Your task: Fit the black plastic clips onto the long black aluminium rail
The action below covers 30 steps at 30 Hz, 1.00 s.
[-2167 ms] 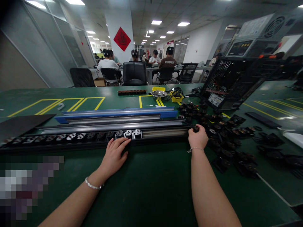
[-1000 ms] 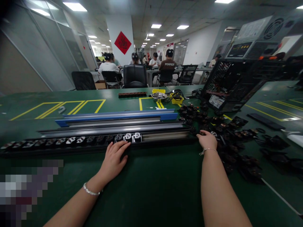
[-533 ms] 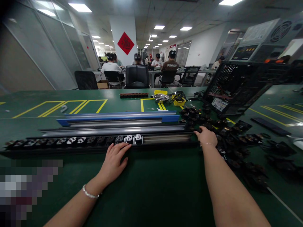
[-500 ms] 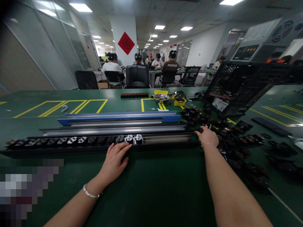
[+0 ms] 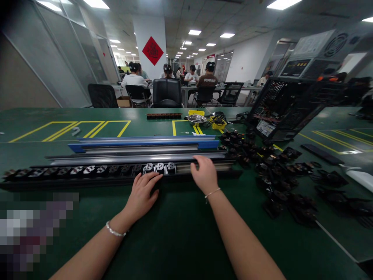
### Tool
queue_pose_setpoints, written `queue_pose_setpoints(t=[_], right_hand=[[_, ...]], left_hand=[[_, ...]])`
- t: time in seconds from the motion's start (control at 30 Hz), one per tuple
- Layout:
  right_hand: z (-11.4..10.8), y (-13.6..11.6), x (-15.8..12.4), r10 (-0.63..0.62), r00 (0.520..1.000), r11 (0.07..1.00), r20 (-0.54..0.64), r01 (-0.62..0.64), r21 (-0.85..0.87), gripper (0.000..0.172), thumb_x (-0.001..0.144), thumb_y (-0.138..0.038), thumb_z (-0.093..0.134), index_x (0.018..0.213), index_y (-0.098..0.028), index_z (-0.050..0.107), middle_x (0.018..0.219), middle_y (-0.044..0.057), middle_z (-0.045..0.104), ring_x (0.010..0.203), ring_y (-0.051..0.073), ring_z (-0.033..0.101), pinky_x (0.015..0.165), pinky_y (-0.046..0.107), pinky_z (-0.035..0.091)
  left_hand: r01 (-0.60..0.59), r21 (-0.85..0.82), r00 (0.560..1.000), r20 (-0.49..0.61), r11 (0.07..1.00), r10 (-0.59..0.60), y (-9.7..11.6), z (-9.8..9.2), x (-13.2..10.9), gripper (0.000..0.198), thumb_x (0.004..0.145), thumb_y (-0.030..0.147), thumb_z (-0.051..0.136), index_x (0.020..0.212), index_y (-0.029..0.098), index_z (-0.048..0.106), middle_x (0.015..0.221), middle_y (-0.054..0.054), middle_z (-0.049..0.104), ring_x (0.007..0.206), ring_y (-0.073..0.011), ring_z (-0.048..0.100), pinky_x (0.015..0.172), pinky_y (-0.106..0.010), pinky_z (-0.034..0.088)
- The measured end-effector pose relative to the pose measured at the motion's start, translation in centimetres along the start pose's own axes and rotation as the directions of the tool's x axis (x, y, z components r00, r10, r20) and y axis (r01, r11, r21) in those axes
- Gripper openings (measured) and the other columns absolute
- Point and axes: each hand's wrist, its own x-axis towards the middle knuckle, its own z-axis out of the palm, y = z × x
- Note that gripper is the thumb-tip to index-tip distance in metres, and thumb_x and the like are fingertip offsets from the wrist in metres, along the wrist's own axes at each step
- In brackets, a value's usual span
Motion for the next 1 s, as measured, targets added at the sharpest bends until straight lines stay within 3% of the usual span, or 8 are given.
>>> queue_pose_setpoints(t=[0.1, 0.23, 0.4, 1.0], right_hand=[[3.1, -4.1, -1.3, -0.003, 0.996, 0.999, 0.086, 0.000, 0.038, 0.038, 0.081, -0.038, 0.051, 0.111, -0.017, 0.063, 0.111, 0.010, 0.066, 0.106, 0.024, 0.056, 0.095, 0.038, 0.039], [4.8, -6.1, -2.0, 0.091, 0.996, 0.996, 0.024, -0.091, -0.024, 0.038, 0.077, -0.046, 0.058, 0.105, -0.021, 0.065, 0.109, 0.009, 0.067, 0.110, 0.027, 0.054, 0.098, 0.044, 0.032], [5.2, -6.0, -2.2, 0.081, 0.997, 0.997, -0.021, -0.081, -0.013, 0.029, 0.079, -0.044, 0.057, 0.094, -0.022, 0.068, 0.110, 0.007, 0.067, 0.113, 0.026, 0.053, 0.102, 0.045, 0.026], [5.3, -5.6, -2.5, 0.087, 0.994, 0.996, -0.073, -0.087, -0.006, 0.028, 0.080, -0.036, 0.052, 0.095, -0.018, 0.067, 0.109, 0.011, 0.068, 0.110, 0.025, 0.057, 0.105, 0.047, 0.023]], left_hand=[[-0.009, -0.005, 1.000, -0.007, 1.000, 0.009, 0.0, 0.0, 0.0, 0.049, 0.079, 0.016, 0.049, 0.128, 0.026, 0.049, 0.128, -0.007, 0.056, 0.122, -0.0231, 0.047, 0.110, -0.052, 0.023], [-0.002, -0.016, 1.000, -0.001, 1.000, 0.002, 0.1, 0.0, 0.0, 0.050, 0.079, 0.015, 0.048, 0.128, 0.026, 0.049, 0.129, -0.006, 0.055, 0.123, -0.0228, 0.046, 0.111, -0.052, 0.021], [0.013, -0.014, 1.000, -0.006, 1.000, -0.013, 0.2, 0.0, 0.0, 0.050, 0.078, 0.015, 0.049, 0.127, 0.027, 0.050, 0.128, -0.006, 0.056, 0.123, -0.0228, 0.046, 0.111, -0.051, 0.021], [0.003, -0.023, 1.000, -0.004, 1.000, -0.003, 0.1, 0.0, 0.0, 0.052, 0.078, 0.015, 0.049, 0.128, 0.027, 0.049, 0.128, -0.007, 0.056, 0.122, -0.0235, 0.047, 0.111, -0.052, 0.021]])
